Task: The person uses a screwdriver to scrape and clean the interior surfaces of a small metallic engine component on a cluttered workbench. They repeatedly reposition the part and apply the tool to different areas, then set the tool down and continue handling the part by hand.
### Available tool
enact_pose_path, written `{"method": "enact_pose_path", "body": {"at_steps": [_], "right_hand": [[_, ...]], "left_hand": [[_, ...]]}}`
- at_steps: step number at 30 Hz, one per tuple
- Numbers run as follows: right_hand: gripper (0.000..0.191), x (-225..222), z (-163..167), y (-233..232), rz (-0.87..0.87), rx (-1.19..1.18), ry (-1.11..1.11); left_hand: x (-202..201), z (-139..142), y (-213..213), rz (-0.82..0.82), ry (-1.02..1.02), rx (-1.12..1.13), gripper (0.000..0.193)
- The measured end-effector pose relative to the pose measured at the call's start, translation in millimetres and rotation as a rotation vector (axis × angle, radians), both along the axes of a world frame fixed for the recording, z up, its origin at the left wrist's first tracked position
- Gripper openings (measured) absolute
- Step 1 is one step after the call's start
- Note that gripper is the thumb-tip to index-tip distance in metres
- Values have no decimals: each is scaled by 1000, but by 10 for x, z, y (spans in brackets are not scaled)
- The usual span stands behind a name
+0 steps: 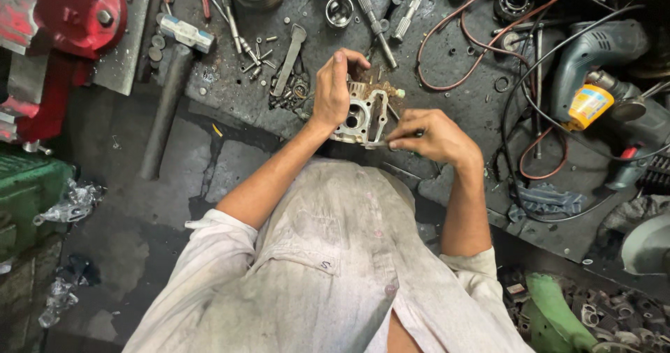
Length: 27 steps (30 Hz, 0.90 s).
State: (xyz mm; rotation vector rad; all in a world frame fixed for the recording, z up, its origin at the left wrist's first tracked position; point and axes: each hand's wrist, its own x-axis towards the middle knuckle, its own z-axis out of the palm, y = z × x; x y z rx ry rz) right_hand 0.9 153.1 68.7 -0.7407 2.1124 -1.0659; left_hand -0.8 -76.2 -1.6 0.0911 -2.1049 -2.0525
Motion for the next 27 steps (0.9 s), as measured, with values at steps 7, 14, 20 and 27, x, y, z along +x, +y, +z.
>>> {"method": "enact_pose_path", "body": {"at_steps": [7, 14, 20, 27], "right_hand": [[21, -21, 65, -42, -170, 67, 129], [19, -53, 61, -34, -333, 60, 192], [21, -130, 48, 23, -214, 138, 193], [21, -175, 80, 49, -191, 121, 178]], "left_hand": [[-12, 10, -3, -12, -4, -10, 60], [-37, 17, 16, -28, -12, 0, 60], [-49, 48, 18, -21, -23, -23, 60], [-88, 72, 62, -56, -28, -36, 61]]}}
